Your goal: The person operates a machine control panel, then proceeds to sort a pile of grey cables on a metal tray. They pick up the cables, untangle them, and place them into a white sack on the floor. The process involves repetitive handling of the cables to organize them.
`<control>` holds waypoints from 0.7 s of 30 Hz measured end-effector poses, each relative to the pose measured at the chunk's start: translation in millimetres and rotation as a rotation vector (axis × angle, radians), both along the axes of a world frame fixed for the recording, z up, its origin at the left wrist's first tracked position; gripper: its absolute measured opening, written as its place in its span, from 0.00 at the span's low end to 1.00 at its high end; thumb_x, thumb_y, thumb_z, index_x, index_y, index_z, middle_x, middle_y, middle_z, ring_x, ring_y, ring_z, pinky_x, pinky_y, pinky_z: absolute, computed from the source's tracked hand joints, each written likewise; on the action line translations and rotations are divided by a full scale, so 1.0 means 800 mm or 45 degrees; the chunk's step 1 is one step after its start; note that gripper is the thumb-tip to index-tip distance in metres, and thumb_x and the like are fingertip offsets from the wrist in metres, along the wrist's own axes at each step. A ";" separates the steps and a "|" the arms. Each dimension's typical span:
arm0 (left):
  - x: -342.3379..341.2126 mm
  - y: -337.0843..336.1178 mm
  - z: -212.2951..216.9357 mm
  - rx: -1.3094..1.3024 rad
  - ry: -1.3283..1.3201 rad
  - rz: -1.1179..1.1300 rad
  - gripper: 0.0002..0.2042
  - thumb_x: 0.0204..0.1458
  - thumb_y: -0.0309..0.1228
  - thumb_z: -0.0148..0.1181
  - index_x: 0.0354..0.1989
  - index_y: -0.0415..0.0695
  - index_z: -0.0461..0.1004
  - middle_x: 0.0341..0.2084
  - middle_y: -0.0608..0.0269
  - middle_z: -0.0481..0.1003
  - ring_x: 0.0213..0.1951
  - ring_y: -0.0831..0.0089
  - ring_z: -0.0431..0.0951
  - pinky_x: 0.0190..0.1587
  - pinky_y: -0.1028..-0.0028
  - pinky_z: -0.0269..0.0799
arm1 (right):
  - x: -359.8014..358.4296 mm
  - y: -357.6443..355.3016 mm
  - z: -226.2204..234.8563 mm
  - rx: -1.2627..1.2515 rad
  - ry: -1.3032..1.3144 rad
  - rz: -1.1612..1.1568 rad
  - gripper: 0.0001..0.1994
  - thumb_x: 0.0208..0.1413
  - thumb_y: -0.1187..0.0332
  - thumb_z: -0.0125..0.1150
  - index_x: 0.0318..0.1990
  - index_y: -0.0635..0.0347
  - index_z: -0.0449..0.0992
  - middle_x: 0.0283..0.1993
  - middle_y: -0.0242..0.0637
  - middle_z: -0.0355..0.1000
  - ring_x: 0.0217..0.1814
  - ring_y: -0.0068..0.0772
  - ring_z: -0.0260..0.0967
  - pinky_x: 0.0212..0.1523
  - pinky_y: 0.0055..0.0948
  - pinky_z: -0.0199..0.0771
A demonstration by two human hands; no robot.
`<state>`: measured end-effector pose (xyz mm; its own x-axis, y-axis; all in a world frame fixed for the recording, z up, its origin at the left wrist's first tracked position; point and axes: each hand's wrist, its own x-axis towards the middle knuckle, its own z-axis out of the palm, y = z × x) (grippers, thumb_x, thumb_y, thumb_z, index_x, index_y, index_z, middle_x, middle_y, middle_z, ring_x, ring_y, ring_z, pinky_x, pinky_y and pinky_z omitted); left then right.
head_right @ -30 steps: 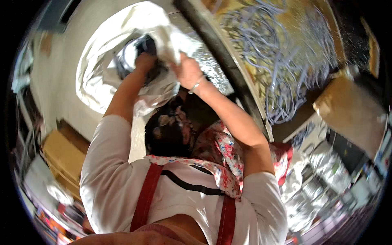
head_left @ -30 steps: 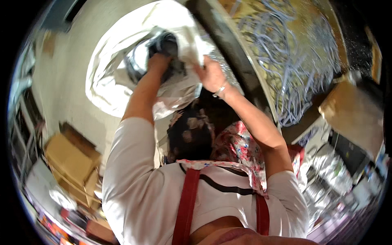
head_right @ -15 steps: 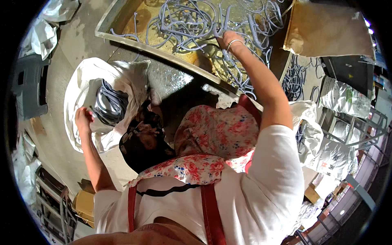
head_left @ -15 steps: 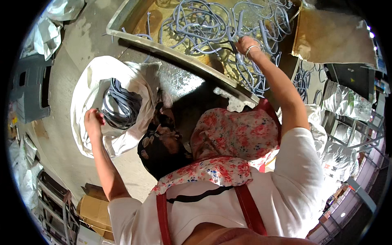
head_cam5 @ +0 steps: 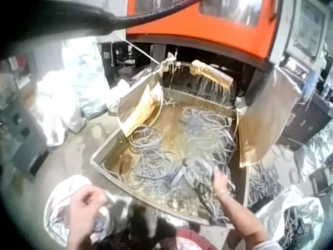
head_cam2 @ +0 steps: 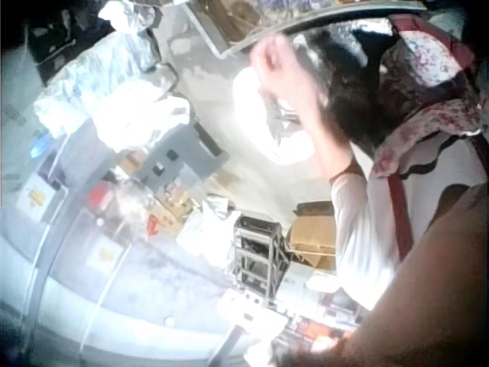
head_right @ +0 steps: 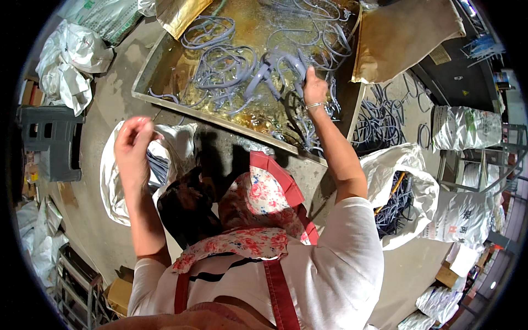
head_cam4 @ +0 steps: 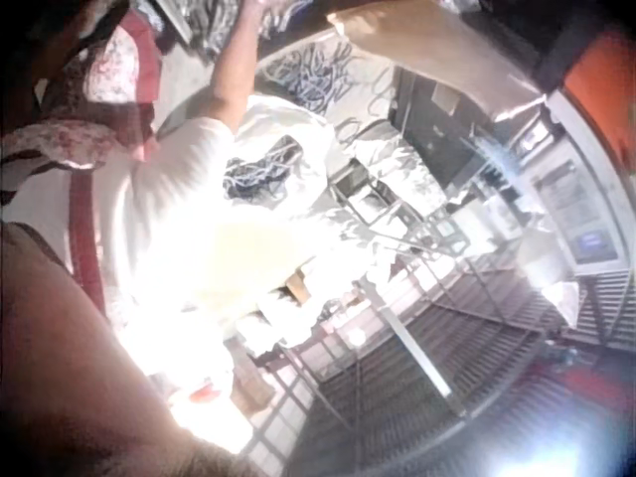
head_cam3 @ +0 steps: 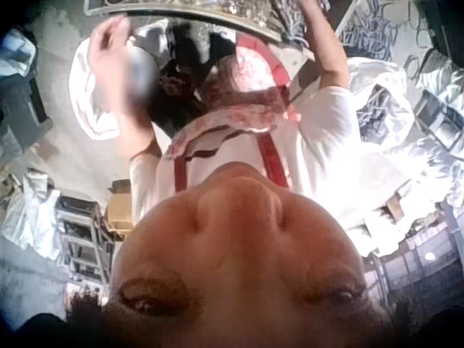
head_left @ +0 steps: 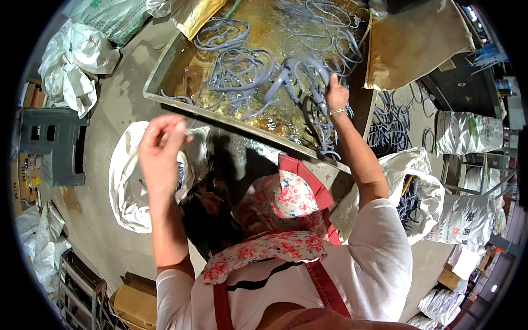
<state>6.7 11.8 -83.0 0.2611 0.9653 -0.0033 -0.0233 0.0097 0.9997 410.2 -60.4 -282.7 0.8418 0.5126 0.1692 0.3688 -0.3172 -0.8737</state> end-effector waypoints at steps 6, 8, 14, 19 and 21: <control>0.090 -0.026 -0.003 -0.118 -0.040 -0.215 0.07 0.55 0.28 0.50 0.33 0.37 0.70 0.23 0.68 0.69 0.27 0.82 0.69 0.33 0.82 0.65 | 0.003 0.007 0.069 0.597 0.614 -0.312 0.23 0.52 0.52 0.49 0.13 0.61 0.63 0.10 0.31 0.57 0.09 0.28 0.55 0.12 0.26 0.50; 0.108 -0.020 -0.025 -0.024 -0.132 -0.377 0.08 0.55 0.30 0.49 0.33 0.36 0.70 0.21 0.69 0.69 0.26 0.83 0.68 0.31 0.84 0.63 | -0.010 -0.005 0.098 0.722 0.962 -0.177 0.24 0.54 0.48 0.42 0.12 0.52 0.56 0.08 0.26 0.50 0.06 0.25 0.45 0.08 0.25 0.45; 0.150 -0.001 -0.092 0.141 0.098 -0.332 0.24 0.50 0.32 0.57 0.53 0.34 0.61 0.47 0.57 0.64 0.49 0.74 0.62 0.51 0.76 0.60 | -0.064 -0.004 0.131 0.762 1.221 0.372 0.28 0.54 0.39 0.32 0.12 0.49 0.50 0.08 0.24 0.42 0.08 0.20 0.38 0.10 0.23 0.36; 0.156 0.046 -0.119 -0.249 -0.139 -0.525 0.18 0.51 0.37 0.55 0.46 0.39 0.67 0.34 0.59 0.71 0.34 0.76 0.72 0.33 0.80 0.66 | -0.102 0.008 0.121 0.446 1.506 0.608 0.28 0.56 0.40 0.32 0.13 0.52 0.55 0.08 0.26 0.47 0.09 0.24 0.43 0.10 0.24 0.43; 0.152 0.054 -0.116 -0.549 -0.240 -0.516 0.13 0.53 0.39 0.52 0.36 0.41 0.70 0.18 0.65 0.71 0.15 0.81 0.69 0.16 0.85 0.59 | -0.092 0.020 0.112 0.276 1.305 0.512 0.28 0.57 0.42 0.32 0.17 0.55 0.61 0.11 0.31 0.56 0.10 0.27 0.52 0.13 0.25 0.55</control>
